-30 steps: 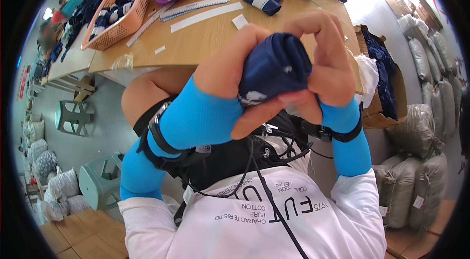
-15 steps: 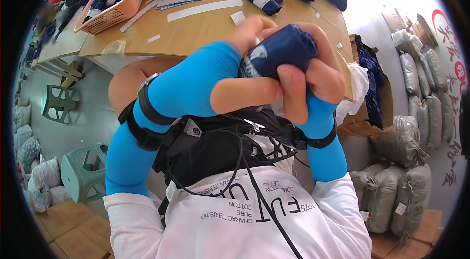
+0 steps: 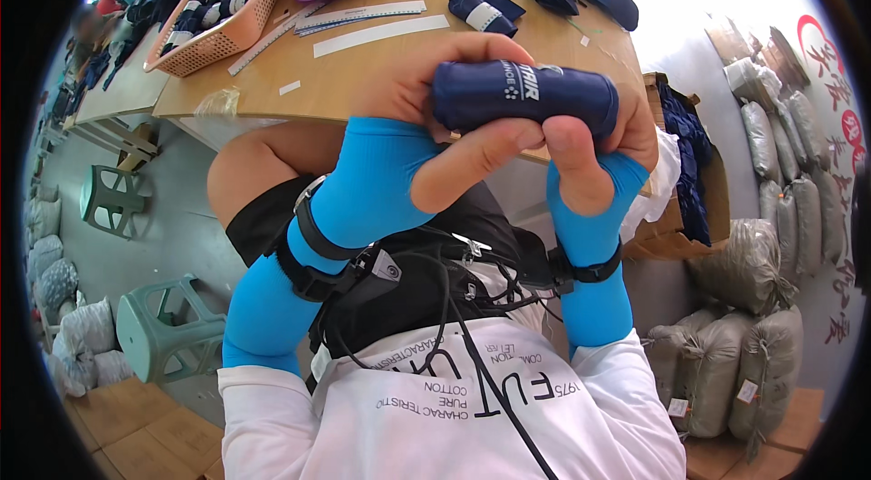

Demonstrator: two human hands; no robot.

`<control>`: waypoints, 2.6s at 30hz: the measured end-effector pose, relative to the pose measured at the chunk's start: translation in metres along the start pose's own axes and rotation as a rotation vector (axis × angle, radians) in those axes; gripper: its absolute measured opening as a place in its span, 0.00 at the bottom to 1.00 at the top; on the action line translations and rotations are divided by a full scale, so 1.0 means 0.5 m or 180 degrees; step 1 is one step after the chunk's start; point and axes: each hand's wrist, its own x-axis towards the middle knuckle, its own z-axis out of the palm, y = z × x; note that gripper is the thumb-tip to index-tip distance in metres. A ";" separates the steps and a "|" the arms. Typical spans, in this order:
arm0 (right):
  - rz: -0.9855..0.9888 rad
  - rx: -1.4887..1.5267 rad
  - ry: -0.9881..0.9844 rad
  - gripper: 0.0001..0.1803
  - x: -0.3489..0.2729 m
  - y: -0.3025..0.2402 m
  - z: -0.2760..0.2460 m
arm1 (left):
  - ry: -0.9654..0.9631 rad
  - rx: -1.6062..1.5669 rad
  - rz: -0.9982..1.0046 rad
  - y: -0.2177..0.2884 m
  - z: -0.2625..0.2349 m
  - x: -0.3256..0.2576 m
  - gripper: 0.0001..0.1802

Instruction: Manually wrapping pairs of folded socks with paper bands.

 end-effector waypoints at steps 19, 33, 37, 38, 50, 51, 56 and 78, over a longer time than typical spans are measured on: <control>0.2093 0.0067 -0.0537 0.22 0.002 0.065 -0.135 | -0.0573 0.0104 -0.0941 -0.122 -0.010 -0.009 0.36; 0.2042 -0.0029 0.0046 0.24 -0.021 0.142 -0.207 | -0.0819 0.3500 0.1479 -0.285 -0.022 -0.038 0.15; 0.2046 0.0030 0.0075 0.23 -0.019 0.144 -0.211 | -0.0837 0.3403 0.1712 -0.283 -0.021 -0.030 0.17; 0.2054 0.0017 0.0076 0.23 -0.018 0.143 -0.209 | -0.0840 0.3383 0.1721 -0.284 -0.020 -0.030 0.17; 0.2137 0.0245 0.0124 0.22 -0.023 0.147 -0.220 | -0.0949 0.3677 0.0930 -0.273 0.031 -0.037 0.38; 0.2141 0.0237 0.0134 0.22 -0.022 0.146 -0.221 | -0.0950 0.3683 0.0956 -0.273 0.030 -0.038 0.38; 0.2072 0.0665 0.0413 0.22 -0.017 0.137 -0.216 | -0.0745 0.3920 0.1245 -0.282 0.029 -0.039 0.31; 0.1809 0.0997 0.0445 0.22 -0.030 0.147 -0.240 | -0.0763 0.3377 0.0708 -0.236 0.001 -0.010 0.36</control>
